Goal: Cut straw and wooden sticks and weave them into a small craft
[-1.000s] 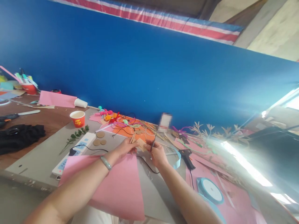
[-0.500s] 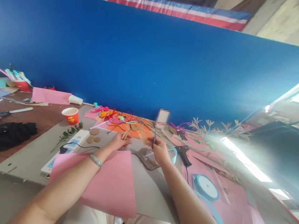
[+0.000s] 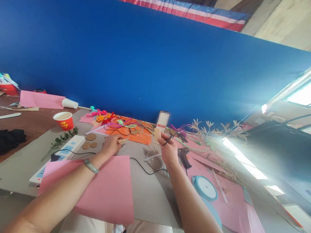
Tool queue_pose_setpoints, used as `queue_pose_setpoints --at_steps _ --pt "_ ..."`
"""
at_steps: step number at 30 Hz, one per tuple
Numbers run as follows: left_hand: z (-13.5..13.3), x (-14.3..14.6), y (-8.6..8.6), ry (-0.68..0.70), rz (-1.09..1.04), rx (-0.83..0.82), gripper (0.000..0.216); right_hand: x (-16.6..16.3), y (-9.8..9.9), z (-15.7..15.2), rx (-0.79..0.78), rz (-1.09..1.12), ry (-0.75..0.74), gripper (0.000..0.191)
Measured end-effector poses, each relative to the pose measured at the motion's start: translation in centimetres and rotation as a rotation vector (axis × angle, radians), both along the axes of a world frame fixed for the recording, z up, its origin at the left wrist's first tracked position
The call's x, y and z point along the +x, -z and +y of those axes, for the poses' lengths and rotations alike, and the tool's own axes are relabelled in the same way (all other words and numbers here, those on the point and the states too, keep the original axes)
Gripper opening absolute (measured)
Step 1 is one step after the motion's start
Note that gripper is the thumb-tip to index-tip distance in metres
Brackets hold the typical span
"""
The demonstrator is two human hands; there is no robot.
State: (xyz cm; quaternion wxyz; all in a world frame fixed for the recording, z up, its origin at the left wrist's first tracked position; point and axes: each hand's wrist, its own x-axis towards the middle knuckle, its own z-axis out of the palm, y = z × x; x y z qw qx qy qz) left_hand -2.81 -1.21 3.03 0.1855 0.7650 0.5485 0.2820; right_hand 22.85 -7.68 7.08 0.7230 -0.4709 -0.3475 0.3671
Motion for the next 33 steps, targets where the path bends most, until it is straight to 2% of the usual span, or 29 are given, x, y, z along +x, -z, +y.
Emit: queue_pose_setpoints --at_steps 5,8,10,13,15,17,18,21,23,25,29,33 --pt "-0.7 0.4 -0.7 0.036 -0.001 0.137 0.056 0.3 0.2 0.0 -0.04 -0.091 0.083 0.024" --pt "-1.9 0.9 -1.6 0.153 -0.181 0.224 0.041 -0.8 0.3 -0.4 -0.104 -0.113 0.022 0.023" --pt "-2.8 1.4 -2.0 0.274 -0.357 0.132 0.03 -2.3 0.5 -0.8 -0.144 -0.157 -0.086 0.023" --pt "-3.7 2.3 -1.9 0.451 -0.552 -0.159 0.031 -5.0 1.1 -1.7 -0.208 -0.263 -0.251 0.021" --pt "-3.9 2.8 -1.5 0.486 -0.652 -0.29 0.031 -6.3 1.4 -2.1 -0.234 -0.335 -0.386 0.021" --pt "-3.8 3.0 -1.1 0.414 -0.724 -0.325 0.031 -6.5 1.3 -2.1 -0.253 -0.387 -0.446 0.024" --pt "-3.5 3.0 -0.9 0.354 -0.751 -0.318 0.031 -6.2 1.0 -2.0 -0.262 -0.406 -0.429 0.027" --pt "-2.7 2.8 -0.7 0.211 -0.815 -0.289 0.033 -3.3 -0.4 -1.5 -0.269 -0.462 -0.224 0.033" --pt "-2.1 2.5 -0.6 0.176 -0.848 -0.303 0.034 -0.3 -1.4 -1.1 -0.264 -0.539 -0.082 0.032" --pt "-1.8 2.3 -0.6 0.174 -0.856 -0.325 0.034 2.7 -2.1 -0.9 -0.305 -0.685 -0.001 0.027" --pt "-1.7 2.3 -0.6 0.154 -0.841 -0.366 0.034 6.7 -1.8 -0.9 -0.443 -1.104 -0.143 0.017" --pt "-1.7 2.3 -0.4 0.12 -0.831 -0.358 0.032 7.3 -0.6 -0.8 -0.486 -1.278 -0.28 0.021"
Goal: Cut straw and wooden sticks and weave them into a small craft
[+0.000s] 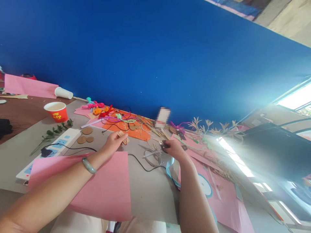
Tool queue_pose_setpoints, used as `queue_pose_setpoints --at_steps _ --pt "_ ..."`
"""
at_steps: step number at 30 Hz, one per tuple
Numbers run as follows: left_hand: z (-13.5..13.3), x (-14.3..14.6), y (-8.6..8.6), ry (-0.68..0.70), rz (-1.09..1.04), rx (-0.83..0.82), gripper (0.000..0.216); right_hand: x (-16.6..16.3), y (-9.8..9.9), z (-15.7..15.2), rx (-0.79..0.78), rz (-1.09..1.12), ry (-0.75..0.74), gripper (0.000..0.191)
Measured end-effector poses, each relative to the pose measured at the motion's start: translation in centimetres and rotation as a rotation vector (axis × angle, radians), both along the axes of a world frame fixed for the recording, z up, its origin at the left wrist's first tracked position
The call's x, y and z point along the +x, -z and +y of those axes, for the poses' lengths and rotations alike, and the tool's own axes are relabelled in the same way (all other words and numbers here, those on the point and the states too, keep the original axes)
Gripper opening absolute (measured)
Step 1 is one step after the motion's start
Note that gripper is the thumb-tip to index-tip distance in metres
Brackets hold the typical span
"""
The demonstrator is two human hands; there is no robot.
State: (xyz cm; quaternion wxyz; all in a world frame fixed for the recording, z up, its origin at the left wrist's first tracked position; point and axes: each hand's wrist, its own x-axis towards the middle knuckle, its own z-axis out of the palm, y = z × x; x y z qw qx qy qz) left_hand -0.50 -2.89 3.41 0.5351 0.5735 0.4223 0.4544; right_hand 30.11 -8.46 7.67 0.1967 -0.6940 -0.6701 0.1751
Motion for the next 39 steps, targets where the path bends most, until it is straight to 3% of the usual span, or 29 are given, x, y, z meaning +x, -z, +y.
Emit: queue_pose_setpoints --at_steps 12,26,33,39 --pt "-0.1 0.0 -0.1 -0.054 -0.005 0.004 0.029 0.0 0.6 0.3 -0.014 -0.113 -0.021 0.021" --pt "-0.1 0.1 -0.4 -0.098 0.005 -0.014 0.03 -0.3 2.5 2.0 0.193 -0.2 0.357 0.015" --pt "-0.2 0.1 -0.5 -0.066 -0.01 -0.012 0.028 -0.4 3.6 2.5 0.239 -0.087 0.397 0.016" --pt "0.0 0.0 -0.1 -0.063 0.0 0.034 0.029 1.7 1.8 1.8 0.401 0.148 0.491 0.037"
